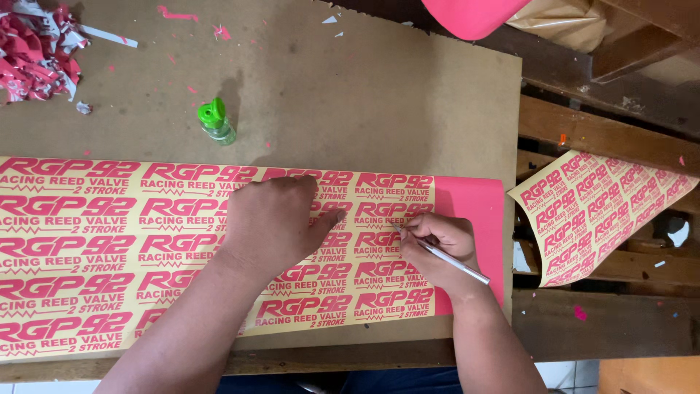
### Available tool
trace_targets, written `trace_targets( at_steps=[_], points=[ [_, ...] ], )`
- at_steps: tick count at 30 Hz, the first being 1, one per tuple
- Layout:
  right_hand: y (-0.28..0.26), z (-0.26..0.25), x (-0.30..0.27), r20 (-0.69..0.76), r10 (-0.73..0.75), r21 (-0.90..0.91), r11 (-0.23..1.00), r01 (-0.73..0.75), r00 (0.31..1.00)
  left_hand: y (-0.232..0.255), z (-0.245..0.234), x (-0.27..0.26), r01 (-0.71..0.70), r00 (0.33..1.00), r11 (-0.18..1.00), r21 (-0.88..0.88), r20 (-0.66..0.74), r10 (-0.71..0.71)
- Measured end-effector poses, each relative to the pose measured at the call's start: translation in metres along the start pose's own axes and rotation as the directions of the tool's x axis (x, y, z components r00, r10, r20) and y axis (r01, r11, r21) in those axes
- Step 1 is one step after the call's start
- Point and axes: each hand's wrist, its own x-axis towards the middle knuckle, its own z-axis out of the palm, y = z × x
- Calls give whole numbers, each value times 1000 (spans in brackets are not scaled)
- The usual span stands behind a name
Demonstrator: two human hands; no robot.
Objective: The person uses a craft knife to cut out individual stickers from a sheet of red and yellow racing-themed stickers on a wooden table. They carefully trace the outlines of the text and logos, removing excess material.
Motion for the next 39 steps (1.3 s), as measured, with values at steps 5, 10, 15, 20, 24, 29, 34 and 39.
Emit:
trace_targets(
  at_steps=[5,10,15,20,24,29,34,39],
  points=[
    [-5,1,2,-17,13,24,1000,-13,1000,-1,0,1,4,1000,1000,-12,15,-4],
    [-2,-1,2,0,10,11,1000,-10,1000,-1,-2,1,8,1000,1000,-7,11,-8],
    [-2,0,0,3,4,18,1000,-4,1000,-2,3,0,-11,1000,1000,-10,-12,11],
    [2,-2,0,16,0,12,1000,0,1000,0,3,0,-4,1000,1000,12,-11,4],
    [-1,-2,2,12,6,16,1000,-6,1000,-1,3,0,0,1000,1000,6,-5,0],
    [4,-1,-3,27,-9,17,1000,8,1000,-1,2,0,-3,1000,1000,6,0,3],
    [2,-2,1,6,-3,36,999,3,1000,1,-2,0,8,1000,1000,-1,10,-8],
    [1,-1,2,-5,-3,69,998,3,1000,0,0,0,4,1000,1000,7,6,-4]
  ],
)
